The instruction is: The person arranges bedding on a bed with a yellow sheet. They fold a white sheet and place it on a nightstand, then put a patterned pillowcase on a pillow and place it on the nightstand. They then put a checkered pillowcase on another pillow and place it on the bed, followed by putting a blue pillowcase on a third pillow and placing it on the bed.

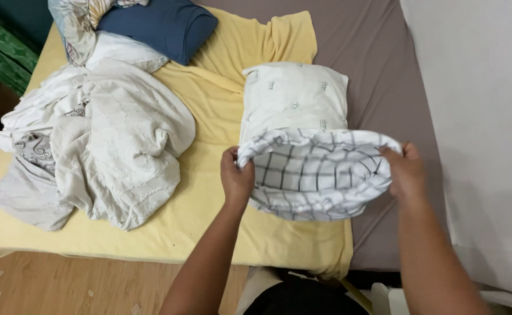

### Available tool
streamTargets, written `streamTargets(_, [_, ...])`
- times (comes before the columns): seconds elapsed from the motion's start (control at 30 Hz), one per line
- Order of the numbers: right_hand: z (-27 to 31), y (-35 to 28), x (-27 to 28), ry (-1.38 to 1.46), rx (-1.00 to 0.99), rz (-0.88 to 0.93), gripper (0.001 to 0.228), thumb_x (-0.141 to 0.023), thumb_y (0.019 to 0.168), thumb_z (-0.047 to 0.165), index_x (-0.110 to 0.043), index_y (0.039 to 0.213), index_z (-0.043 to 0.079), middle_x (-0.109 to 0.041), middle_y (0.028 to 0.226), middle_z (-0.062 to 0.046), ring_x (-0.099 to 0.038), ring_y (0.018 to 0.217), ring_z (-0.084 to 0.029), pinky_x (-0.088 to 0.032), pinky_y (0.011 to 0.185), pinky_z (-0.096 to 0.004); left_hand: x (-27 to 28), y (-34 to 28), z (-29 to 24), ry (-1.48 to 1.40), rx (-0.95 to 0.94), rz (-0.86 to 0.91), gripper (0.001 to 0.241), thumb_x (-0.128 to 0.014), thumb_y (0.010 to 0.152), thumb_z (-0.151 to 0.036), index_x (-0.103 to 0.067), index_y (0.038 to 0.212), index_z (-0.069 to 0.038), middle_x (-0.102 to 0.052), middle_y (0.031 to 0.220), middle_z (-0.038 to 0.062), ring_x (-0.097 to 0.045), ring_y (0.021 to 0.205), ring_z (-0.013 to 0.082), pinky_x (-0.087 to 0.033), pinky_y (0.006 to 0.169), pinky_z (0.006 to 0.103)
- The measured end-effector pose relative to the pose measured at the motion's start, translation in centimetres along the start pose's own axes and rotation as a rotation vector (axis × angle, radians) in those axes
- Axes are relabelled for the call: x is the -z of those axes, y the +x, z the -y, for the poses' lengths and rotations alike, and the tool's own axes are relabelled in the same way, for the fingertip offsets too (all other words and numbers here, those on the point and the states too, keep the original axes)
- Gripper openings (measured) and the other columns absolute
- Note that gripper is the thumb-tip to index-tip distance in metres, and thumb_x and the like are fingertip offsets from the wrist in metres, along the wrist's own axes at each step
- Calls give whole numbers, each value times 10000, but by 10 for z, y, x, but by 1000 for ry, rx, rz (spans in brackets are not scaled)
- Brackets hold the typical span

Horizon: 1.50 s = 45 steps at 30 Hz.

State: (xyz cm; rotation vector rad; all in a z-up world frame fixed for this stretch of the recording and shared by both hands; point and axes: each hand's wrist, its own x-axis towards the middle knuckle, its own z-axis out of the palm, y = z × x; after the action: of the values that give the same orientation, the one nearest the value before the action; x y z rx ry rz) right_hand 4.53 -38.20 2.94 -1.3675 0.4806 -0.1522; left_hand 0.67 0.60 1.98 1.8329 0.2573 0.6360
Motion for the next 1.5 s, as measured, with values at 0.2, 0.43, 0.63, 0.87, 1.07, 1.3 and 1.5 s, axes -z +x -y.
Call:
streamTargets(0.2, [104, -11, -8, -758, 620, -67, 292, -822, 982, 164, -607, 1114, 17, -666, 1008, -86, -600, 874, -153, -498, 718, -310, 17, 68, -44, 275, -280, 0, 304, -753, 797, -110, -646, 1068, -25, -660, 980, 218, -633, 926, 375, -515, 807, 431])
streamTargets(0.43, [190, 4, -33, -1523, 753, -11, 480, -863, 892, 313, -657, 1233, 45, -706, 1027, -195, -693, 882, -361, -532, 720, -476, 22, 151, -111, 271, -168, 154, 255, -684, 946, -294, -685, 987, -42, -696, 773, 163, -689, 712, 335, -527, 676, 443])
streamTargets(0.63, [214, 17, -14, -1015, 1028, -63, 185, -683, 997, 47, -599, 1162, 59, -659, 1111, -118, -669, 985, -252, -558, 869, -346, 25, 175, -135, -131, -377, 18, 255, -506, 1092, -194, -658, 1208, -25, -634, 958, 122, -602, 904, 265, -502, 846, 380])
streamTargets(0.87, [104, 23, 4, -687, 1197, -169, 262, -636, 981, -64, -507, 1184, 38, -509, 1165, -103, -530, 1061, -186, -480, 948, -295, 22, 105, -57, 75, -440, -66, 343, -559, 864, -43, -584, 1205, -15, -562, 1132, 154, -579, 1092, 294, -519, 936, 364])
streamTargets(1.07, [-35, -24, -19, -1263, 115, 91, 541, -767, 831, 145, -563, 1330, 103, -501, 1362, -175, -585, 1177, -396, -492, 973, -498, 9, 12, 128, 590, 72, 179, 483, -799, 773, -190, -632, 1192, -18, -618, 1115, 250, -607, 1027, 416, -521, 859, 494])
streamTargets(1.3, [-52, -47, -88, -1024, 300, 282, 438, -727, 860, 172, -607, 1273, 91, -623, 1233, -149, -656, 1111, -310, -540, 944, -416, -74, -64, 83, 367, -29, 1020, 411, -729, 887, -259, -686, 1257, -87, -694, 1245, 202, -642, 1148, 382, -519, 980, 450])
streamTargets(1.5, [35, -80, -132, -566, 164, 727, 554, -688, 865, 105, -525, 1394, 98, -647, 1252, -103, -643, 1157, -230, -518, 994, -355, -130, -31, -6, 75, -456, 618, 541, -739, 715, -169, -620, 1212, 8, -684, 1175, 170, -618, 1170, 397, -462, 1010, 543])
